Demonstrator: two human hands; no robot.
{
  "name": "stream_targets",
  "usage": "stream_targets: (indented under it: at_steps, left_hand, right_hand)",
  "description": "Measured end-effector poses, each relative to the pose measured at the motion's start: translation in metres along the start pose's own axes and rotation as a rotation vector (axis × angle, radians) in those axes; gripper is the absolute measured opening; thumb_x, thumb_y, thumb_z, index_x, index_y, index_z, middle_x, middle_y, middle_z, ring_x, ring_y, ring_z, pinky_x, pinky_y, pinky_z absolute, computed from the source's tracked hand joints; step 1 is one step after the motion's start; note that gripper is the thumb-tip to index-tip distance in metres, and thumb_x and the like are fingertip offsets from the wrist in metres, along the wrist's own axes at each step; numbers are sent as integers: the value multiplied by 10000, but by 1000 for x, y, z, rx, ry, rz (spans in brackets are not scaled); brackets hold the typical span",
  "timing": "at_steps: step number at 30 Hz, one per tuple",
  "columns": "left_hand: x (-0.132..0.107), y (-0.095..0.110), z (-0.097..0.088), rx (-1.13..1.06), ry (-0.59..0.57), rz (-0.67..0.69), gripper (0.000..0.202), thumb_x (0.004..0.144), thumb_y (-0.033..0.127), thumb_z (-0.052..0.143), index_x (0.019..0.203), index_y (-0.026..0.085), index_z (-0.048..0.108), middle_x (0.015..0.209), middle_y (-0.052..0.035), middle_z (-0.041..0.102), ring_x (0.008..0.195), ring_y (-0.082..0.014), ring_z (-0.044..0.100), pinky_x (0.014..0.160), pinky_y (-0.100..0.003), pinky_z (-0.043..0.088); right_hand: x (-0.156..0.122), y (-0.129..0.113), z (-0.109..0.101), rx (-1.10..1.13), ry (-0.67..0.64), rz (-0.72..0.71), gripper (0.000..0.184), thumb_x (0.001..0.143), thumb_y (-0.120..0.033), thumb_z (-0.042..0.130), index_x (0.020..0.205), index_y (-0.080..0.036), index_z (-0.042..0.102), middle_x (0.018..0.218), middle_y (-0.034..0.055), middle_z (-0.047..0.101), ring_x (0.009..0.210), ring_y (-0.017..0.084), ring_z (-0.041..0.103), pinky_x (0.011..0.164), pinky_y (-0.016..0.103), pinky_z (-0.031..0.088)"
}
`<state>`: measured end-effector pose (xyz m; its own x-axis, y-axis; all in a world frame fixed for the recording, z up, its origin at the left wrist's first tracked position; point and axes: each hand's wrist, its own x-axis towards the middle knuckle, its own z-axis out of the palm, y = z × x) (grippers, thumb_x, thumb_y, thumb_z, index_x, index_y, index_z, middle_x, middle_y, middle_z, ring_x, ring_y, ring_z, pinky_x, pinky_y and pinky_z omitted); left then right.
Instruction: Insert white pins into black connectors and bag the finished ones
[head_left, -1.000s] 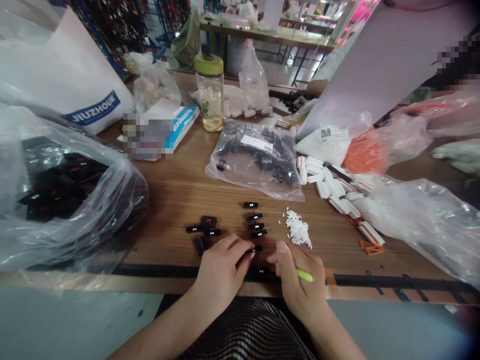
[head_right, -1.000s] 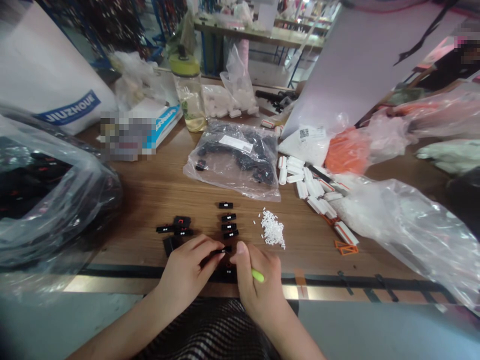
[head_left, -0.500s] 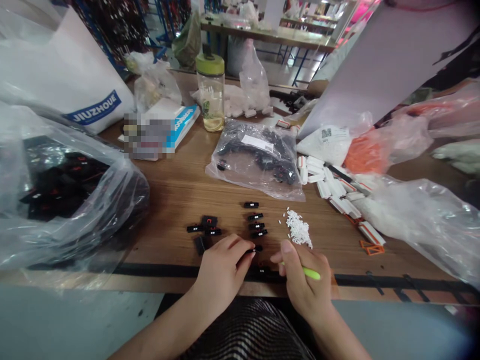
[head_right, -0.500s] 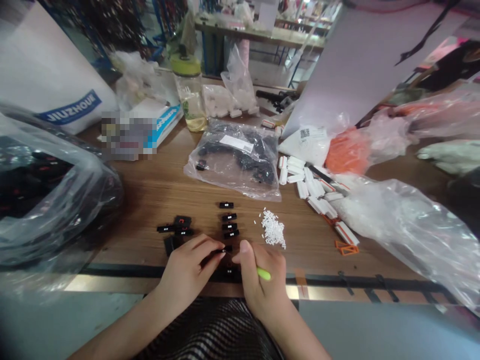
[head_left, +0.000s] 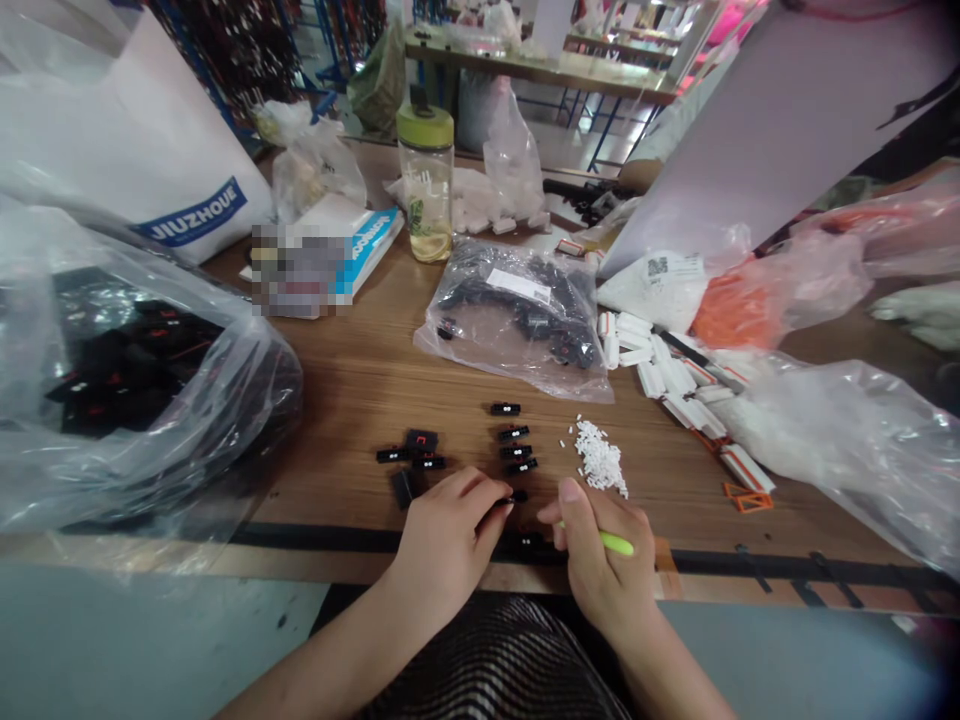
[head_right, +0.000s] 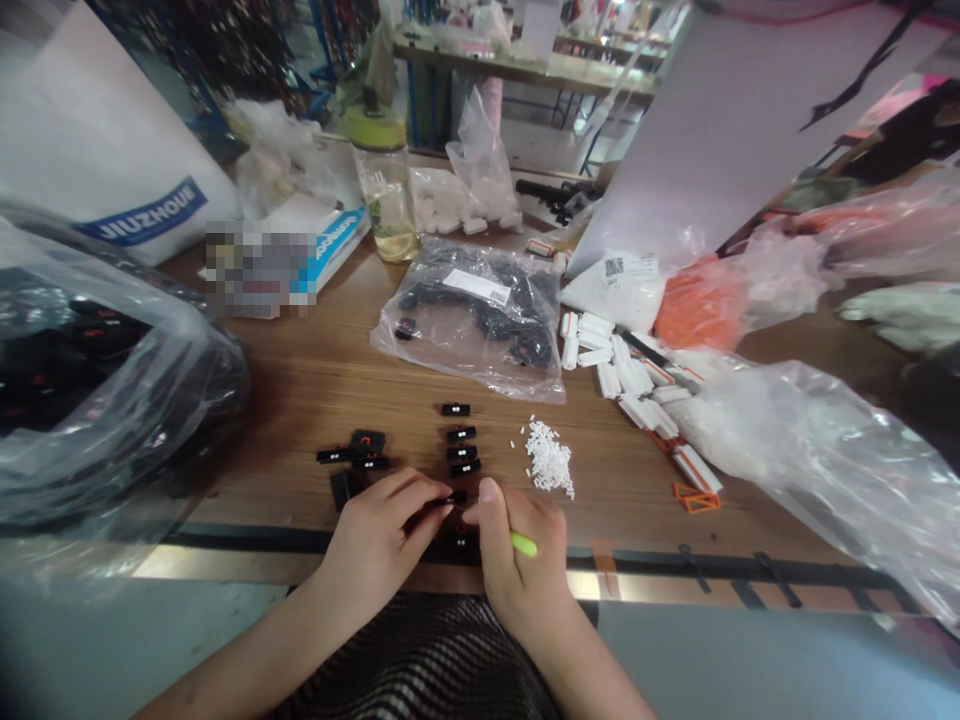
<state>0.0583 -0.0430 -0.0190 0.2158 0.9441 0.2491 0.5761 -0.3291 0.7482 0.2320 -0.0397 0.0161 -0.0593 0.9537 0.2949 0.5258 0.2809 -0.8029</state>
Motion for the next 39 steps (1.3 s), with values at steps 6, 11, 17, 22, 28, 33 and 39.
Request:
stream_targets:
  at_steps: [6,11,17,22,28,33,39]
  left_hand:
    - [1,-1,1,12,3,-1,105,896,139,637,969,205,676,913,-14,684,821,-201,673,759,-369,562]
    - [1,-1,2,7,0,-1,100,897,143,643,964,208,677,924,-15,685,831,-199,672,772,-369,559]
    - [0,-1,0,-2,2,-3,107,901,147,641,977,216,673,917,-11,680,830,-199,667,767,-368,555]
    - [0,-1,1,2,8,-2,103,904,154,635,975,218,672,910,-11,681,823,-198,668,759,-366,556]
    - [1,-2,2,22,2,-2,94,912,169,620,970,218,674,912,-18,685,825,-201,671,762,-366,559]
    - [1,0,1,7,2,2,95,915,163,612,970,212,672,900,-20,682,816,-200,671,752,-365,563]
    - [1,0,1,15,-7,-2,101,910,157,622,973,214,675,900,-20,682,820,-207,671,755,-377,561]
  right_hand:
    - [3,-2,3,3,-4,25,378,978,-231,500,634,-197,651,478,-52,525,437,76,514,504,216,392]
    - [2,-3,-2,-8,30,16,405,984,-243,485,619,-194,655,467,-51,527,416,69,507,474,205,387]
    - [0,-3,-3,-16,57,40,424,988,-253,478,605,-190,648,453,-52,524,403,65,506,460,196,389]
    - [1,-3,-1,-1,76,7,419,991,-242,464,618,-182,644,452,-51,518,400,66,504,454,196,392]
    - [0,-6,-1,-9,81,16,432,992,-259,462,608,-183,645,443,-43,519,385,73,506,438,208,398]
    - [1,-6,0,-18,101,19,449,992,-274,459,593,-184,644,434,-37,517,374,79,507,422,213,404]
    - [2,-4,1,-26,103,28,443,990,-274,463,597,-182,647,432,-40,518,376,75,503,421,199,396]
